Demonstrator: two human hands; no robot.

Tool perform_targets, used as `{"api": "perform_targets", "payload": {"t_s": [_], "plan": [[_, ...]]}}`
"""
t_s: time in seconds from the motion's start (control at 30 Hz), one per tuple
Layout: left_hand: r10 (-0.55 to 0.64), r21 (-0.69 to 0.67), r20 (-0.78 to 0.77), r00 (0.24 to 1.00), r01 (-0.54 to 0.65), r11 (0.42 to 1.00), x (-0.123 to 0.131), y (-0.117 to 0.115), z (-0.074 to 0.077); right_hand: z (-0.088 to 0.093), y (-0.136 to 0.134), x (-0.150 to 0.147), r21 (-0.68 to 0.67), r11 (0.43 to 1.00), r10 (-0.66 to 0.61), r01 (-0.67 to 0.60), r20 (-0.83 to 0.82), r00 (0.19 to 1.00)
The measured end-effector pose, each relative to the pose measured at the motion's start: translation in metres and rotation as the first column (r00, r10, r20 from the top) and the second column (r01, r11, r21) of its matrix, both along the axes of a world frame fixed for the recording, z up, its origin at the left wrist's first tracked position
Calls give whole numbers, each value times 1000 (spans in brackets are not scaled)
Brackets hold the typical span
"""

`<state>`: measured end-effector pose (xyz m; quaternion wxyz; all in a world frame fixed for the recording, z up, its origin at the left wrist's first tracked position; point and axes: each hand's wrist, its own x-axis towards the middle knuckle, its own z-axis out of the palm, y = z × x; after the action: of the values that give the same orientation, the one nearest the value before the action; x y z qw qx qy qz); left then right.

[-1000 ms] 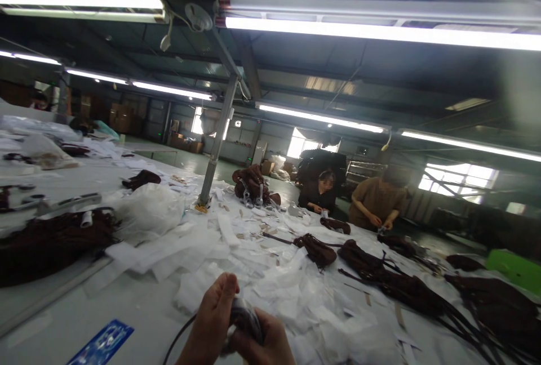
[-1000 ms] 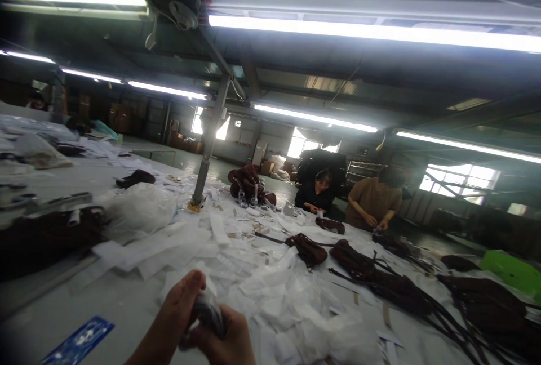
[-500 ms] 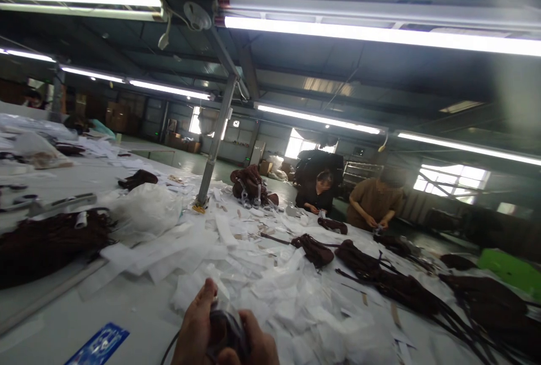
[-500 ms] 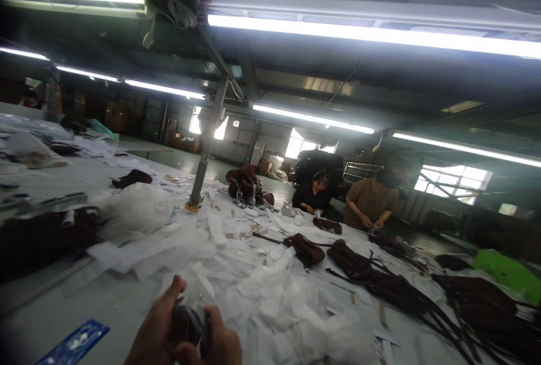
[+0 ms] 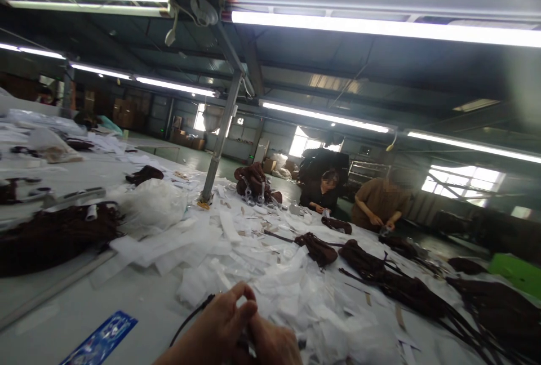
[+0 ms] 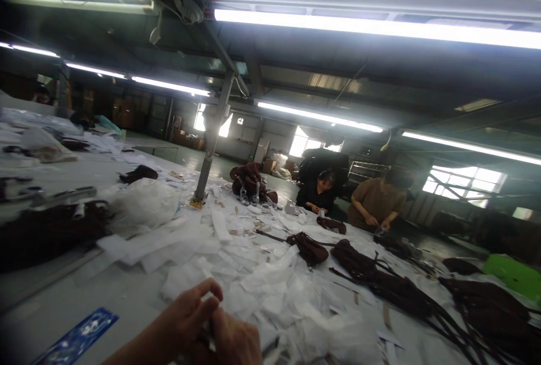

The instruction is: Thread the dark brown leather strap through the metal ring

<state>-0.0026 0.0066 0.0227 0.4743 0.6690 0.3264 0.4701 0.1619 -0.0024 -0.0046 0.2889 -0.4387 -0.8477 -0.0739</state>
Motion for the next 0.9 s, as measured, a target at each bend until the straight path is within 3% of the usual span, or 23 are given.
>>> {"api": "perform_targets", "payload": {"t_s": [0.1,0.2,0.27,0.3,0.37,0.43,0.5,0.6,0.67,0.73,0.83,0.9], "plan": [[169,-200,314,934,-109,974,9,0,17,20,-2,-8,-104,994,-30,22,-85,996],[494,-487,480,725,-249,837,20,1,25,29,-5,-19,-138,989,-74,44,-224,972],[599,-565,499,626,-290,773,25,4,24,28,-4,-22,-114,991,-102,69,-307,946],[580,-533,502,641,-299,792,25,5,22,27,-3,-21,-106,991,-115,85,-319,941],[388,-336,458,800,-249,909,21,7,20,26,1,-14,-75,990,-135,120,-253,958],[121,-69,246,962,-108,992,14,7,21,27,5,-6,-26,992,-123,121,-100,987],[5,103,-17,1000,-3,995,8,5,27,33,8,-1,-2,997,-79,79,28,996],[72,165,-163,984,-44,985,6,5,35,47,9,0,-117,993,-29,33,33,999],[120,147,-105,987,-104,984,8,9,35,56,8,-1,-282,959,-13,-2,-51,999],[159,142,-17,987,-155,978,9,14,31,62,8,-1,-432,892,54,-135,-193,980],[181,131,46,982,-185,974,8,20,24,65,10,1,-485,807,139,-338,-399,906],[175,122,33,984,-178,977,8,20,23,65,11,2,-502,789,118,-353,-441,890]]}}
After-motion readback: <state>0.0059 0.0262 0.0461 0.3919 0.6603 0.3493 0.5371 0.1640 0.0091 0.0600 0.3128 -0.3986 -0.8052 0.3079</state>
